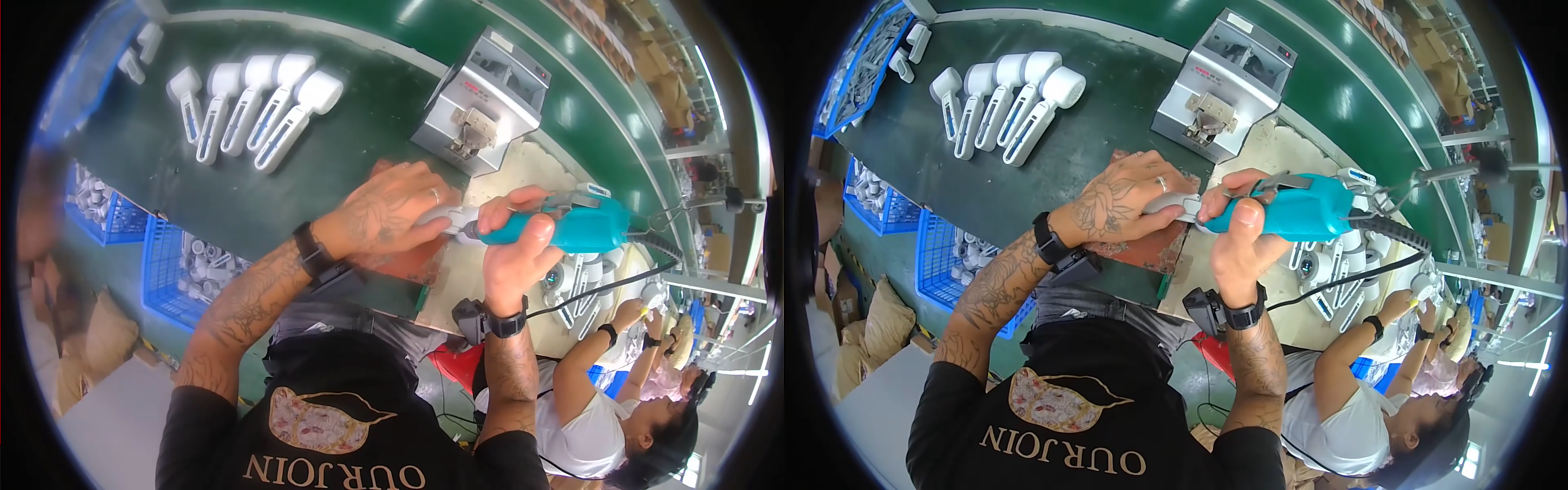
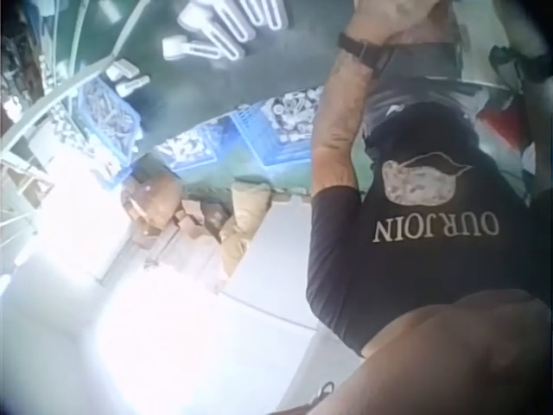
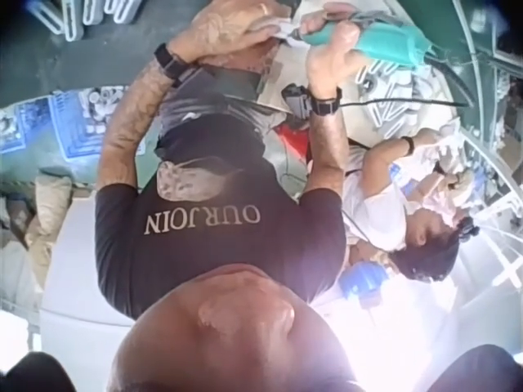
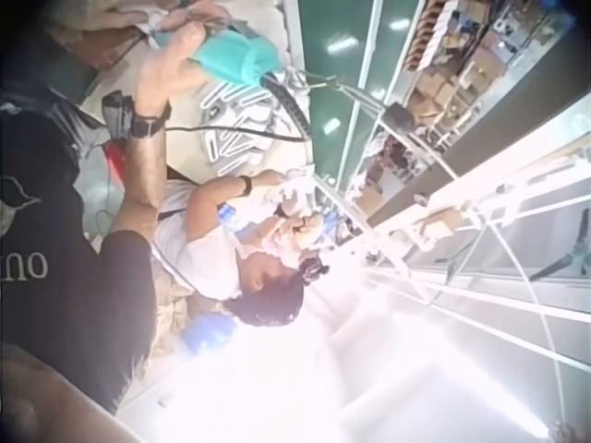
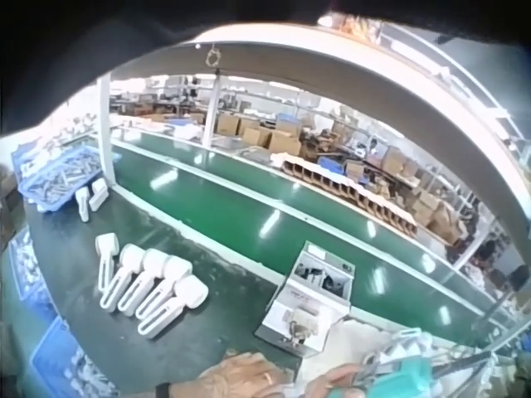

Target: Assembling handheld hair dryers by attaching internal components and driving screws using an electric screwdriver.

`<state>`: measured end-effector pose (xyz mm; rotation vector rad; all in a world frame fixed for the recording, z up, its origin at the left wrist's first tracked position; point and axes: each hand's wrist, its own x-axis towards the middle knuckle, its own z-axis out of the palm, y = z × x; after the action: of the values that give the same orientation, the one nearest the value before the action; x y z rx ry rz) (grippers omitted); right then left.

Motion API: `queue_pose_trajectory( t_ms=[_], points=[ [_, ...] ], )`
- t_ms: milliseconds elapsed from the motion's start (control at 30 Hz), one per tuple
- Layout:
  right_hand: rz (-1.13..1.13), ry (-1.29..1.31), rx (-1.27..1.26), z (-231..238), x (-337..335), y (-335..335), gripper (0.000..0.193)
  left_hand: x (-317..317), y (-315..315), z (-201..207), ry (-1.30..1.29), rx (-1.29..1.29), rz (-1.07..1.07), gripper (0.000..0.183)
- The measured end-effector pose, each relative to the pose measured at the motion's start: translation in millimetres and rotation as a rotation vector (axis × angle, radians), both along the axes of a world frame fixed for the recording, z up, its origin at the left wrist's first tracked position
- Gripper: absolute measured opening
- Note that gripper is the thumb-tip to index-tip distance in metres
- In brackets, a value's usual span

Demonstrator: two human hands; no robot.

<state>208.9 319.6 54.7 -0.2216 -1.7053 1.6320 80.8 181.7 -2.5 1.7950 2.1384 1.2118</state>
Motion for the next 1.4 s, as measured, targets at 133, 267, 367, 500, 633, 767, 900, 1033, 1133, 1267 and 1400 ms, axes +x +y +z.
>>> queue_pose_trajectory(
  t_ms=[133,267,367,500,633,767,900,1033,1133,1267,1400],
  points=[
    [0.006,0.010,0.047,-2.2,5.5,3.7,0.053,-0.3,7.6,10.2,0.009,0.024,-0.049,0.035],
    [-0.008,0.034,0.023,-24.4,14.2,3.1,0.023,1.8,12.7,19.1,0.019,0.024,-0.104,0.038],
    [-0.022,-0.095,0.042,-29.7,19.8,-1.9,0.018,13.1,3.5,37.6,-0.024,-0.026,-0.065,0.036],
    [-0.019,-0.090,-0.036,-19.9,20.4,-5.5,0.021,15.9,1.2,35.1,0.010,0.023,-0.118,0.033],
    [-0.022,-0.163,-0.066,7.8,35.3,-13.8,0.025,23.7,-5.0,51.2,0.106,0.070,-0.179,0.031],
    [-0.008,0.163,-0.303,11.3,73.4,-29.7,0.041,26.7,-40.6,51.3,-0.036,0.008,-0.188,0.032],
    [-0.073,0.176,-0.343,-1.3,120.6,-24.1,0.061,-5.6,-81.8,24.9,-0.081,0.030,0.316,0.031],
    [-0.081,0.132,-0.362,-13.1,148.1,-33.9,0.049,-47.0,-104.0,-12.6,0.183,0.013,0.596,0.029],
    [-0.110,-0.083,-0.210,-6.1,154.1,-27.8,0.072,-43.6,-86.5,4.9,0.399,-0.017,0.668,0.028],
    [-0.093,-0.040,-0.125,-14.1,155.5,-24.9,0.073,0.2,-8.1,39.0,0.180,0.131,0.426,0.030],
    [-0.183,0.001,-0.127,-14.5,149.8,-23.7,0.075,52.6,120.3,30.5,-0.042,-0.023,0.014,0.040]
  ],
)
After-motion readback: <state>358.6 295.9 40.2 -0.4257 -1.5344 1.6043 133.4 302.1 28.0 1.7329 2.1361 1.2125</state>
